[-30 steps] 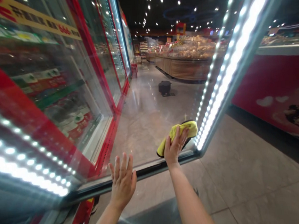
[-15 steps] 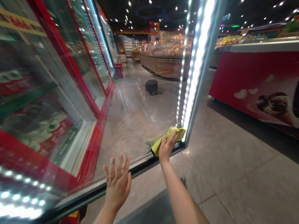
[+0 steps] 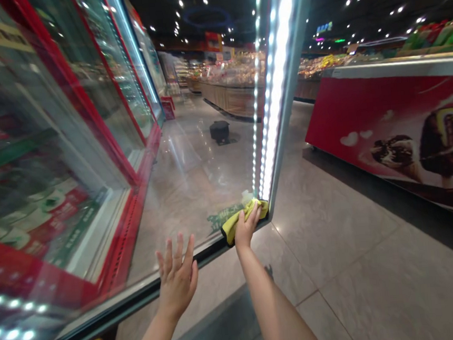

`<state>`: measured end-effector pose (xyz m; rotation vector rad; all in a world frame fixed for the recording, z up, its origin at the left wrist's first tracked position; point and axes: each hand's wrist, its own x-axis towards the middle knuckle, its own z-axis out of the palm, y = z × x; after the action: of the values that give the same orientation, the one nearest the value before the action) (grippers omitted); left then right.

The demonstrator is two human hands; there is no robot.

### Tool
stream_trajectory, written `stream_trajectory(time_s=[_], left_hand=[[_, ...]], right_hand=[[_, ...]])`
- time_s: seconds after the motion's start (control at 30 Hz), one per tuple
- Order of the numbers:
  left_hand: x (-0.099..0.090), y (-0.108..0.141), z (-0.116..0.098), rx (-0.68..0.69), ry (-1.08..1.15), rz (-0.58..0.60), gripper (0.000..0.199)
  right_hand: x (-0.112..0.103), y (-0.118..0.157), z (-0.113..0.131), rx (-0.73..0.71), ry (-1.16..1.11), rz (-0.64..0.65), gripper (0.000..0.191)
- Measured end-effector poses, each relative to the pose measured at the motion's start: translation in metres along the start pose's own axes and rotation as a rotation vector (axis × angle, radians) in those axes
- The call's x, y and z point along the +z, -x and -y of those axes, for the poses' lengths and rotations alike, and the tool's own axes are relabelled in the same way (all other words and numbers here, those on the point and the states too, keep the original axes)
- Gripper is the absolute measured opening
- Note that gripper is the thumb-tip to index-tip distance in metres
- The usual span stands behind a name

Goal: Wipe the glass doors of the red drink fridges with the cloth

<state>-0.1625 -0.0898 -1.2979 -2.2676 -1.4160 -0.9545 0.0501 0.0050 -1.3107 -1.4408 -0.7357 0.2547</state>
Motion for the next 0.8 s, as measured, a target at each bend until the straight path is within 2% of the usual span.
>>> stream_trajectory(time_s=[0.1,0.2,0.27,0.43,0.53,0.6,0.7,0.73,0.8], left_hand=[[0.004,-0.003,-0.002,-0.015,0.000,-0.004,0.082],[0.007,-0.003,-0.003,-0.009,0.001,0.003,0.081],[0.009,-0.001,-0.002,-0.004,0.000,0.017,0.081],[0.014,0.003,-0.001,-0.019,-0.019,0.061,0.083],[0.017,0.004,0.000,-0.026,-0.026,0.073,0.084],[0.017,0.004,0.001,-0.019,-0.027,0.070,0.085],[0.016,0.004,0.003,-0.001,-0.024,0.069,0.085],[0.015,0.004,0.004,0.005,-0.024,0.072,0.085],[0.014,0.005,0.006,0.016,-0.024,0.080,0.085]], right_hand=[[0.006,-0.003,0.008,-0.006,-0.001,-0.007,0.070],[0.004,-0.014,0.022,-0.133,-0.014,0.066,0.069],[-0.001,-0.014,0.021,-0.182,-0.026,0.095,0.070],[-0.003,0.004,-0.009,0.025,-0.062,-0.025,0.071],[0.007,0.002,-0.001,0.053,-0.076,-0.067,0.069],[0.012,-0.004,0.016,0.007,-0.085,-0.058,0.067],[0.011,-0.008,0.032,-0.176,-0.073,0.023,0.065],[0.009,-0.007,0.030,-0.206,-0.063,0.034,0.064],[0.004,-0.001,0.017,-0.147,-0.042,-0.017,0.063]])
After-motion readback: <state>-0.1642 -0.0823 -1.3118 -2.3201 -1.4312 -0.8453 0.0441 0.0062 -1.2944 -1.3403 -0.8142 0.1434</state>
